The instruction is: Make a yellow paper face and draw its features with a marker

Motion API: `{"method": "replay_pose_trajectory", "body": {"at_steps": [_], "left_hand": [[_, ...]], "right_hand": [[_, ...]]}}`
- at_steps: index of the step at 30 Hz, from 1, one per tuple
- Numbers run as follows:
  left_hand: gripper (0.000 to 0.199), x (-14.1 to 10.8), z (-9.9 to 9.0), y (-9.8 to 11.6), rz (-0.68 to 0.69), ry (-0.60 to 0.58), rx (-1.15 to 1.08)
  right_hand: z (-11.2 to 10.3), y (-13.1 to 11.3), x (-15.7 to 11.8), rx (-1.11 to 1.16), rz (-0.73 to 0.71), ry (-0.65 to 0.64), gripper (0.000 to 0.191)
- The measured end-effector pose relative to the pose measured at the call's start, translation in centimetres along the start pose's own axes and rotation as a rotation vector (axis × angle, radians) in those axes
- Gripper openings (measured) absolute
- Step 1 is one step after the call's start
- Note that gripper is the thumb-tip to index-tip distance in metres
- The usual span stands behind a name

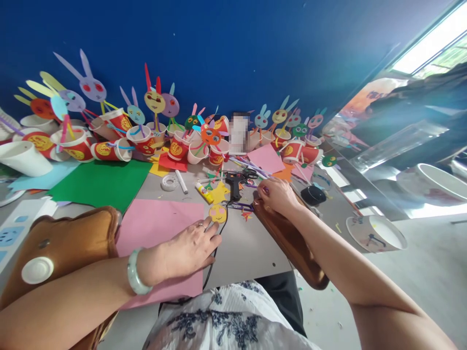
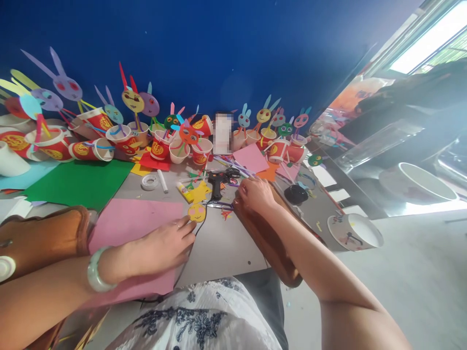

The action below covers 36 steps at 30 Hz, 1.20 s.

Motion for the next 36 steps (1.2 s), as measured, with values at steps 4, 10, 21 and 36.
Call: {"method": "replay_pose_trajectory", "body": {"at_steps": [4,10,21,36], "left_hand": [[0.031,0.1,0.0,-0.1,0.002,0.002,-0.017],[0.027,0.1,0.1,-0.2,-0.007,-0.007,-0.038],[0.033,0.2,-0.1,-0.1,-0.031,-0.049,-0.022],[0.030,-0.2,0.0,0.1,-0.001,0.006,0.009]], "right_hand": [[-0.5,1.6,1.2,-0.128,0.153,-0.032,0.028],[-0.4,2.7,2.7,-0.205,0.280,-0.138,0.033],[-0.2,4.5,3.7,-0.150,0.336,-0.134,0.037],[-2.7,5.1,4.1,-0.002,0.205,-0.014,0.031]]}}
Point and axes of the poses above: each hand's wrist, its own x-axis towards the middle knuckle, its own z-axis out of the palm, y = z × x, the point moved 7 cm from there along x, towards the middle knuckle, and after that the axes turned 11 degrees about -y, right-handed, at the moved point
